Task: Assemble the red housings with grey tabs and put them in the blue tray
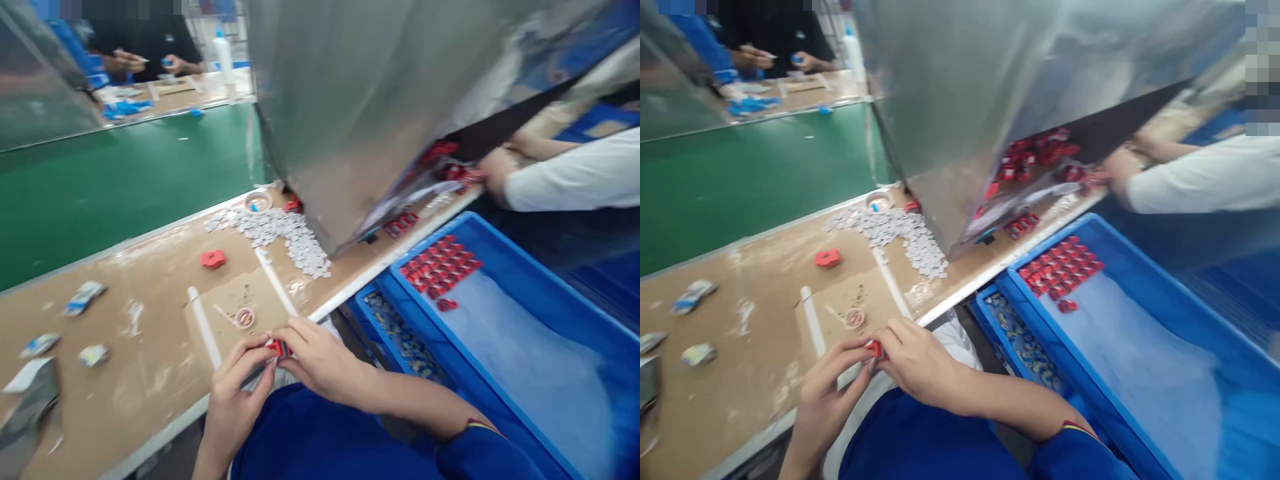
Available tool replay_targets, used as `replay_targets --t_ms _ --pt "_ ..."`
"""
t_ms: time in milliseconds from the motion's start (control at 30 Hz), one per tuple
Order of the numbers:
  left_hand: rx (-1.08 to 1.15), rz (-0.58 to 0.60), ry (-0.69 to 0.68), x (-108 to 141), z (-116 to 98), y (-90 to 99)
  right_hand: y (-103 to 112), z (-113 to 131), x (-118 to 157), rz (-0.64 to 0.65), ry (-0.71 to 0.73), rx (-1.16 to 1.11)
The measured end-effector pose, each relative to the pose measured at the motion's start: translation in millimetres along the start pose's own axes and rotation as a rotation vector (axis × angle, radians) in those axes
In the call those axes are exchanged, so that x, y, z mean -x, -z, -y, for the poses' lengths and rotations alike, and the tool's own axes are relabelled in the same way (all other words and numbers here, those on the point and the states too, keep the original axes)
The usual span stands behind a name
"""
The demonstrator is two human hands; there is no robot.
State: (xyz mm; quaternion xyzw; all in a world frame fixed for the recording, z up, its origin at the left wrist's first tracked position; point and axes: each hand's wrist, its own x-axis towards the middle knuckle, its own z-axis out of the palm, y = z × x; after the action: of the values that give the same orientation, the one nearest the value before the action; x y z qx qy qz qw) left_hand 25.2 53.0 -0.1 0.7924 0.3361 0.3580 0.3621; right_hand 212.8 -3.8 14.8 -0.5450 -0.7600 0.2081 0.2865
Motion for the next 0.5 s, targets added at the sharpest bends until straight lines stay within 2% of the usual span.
replay_targets --t_ms 67,133,233,300,400,433,500 --pt "-0.020 0.075 -0.070 -8 -4 -7.4 9 -4 11 -0.016 -0.063 -0.004" --pt "-0.037 0.170 -0.129 -13 -5 -11.1 20 -11 25 -0.085 -0.126 -0.054" --pt "-0.103 0.224 -0.155 -14 1 -4.9 48 -37 49 -0.302 -0.318 -0.078" --pt "-0.164 0.218 -0.160 -14 12 5.7 73 -71 63 -0.493 -0.573 0.011" --pt "-0.241 0.215 -0.168 -12 32 22.6 106 -138 73 -0.680 -0.830 0.123" --pt "-0.256 0.206 -0.162 -10 38 27.2 114 -161 73 -0.733 -0.922 0.165" --pt "-0.273 0.185 -0.138 -6 47 35.2 121 -200 68 -0.763 -1.005 0.212"
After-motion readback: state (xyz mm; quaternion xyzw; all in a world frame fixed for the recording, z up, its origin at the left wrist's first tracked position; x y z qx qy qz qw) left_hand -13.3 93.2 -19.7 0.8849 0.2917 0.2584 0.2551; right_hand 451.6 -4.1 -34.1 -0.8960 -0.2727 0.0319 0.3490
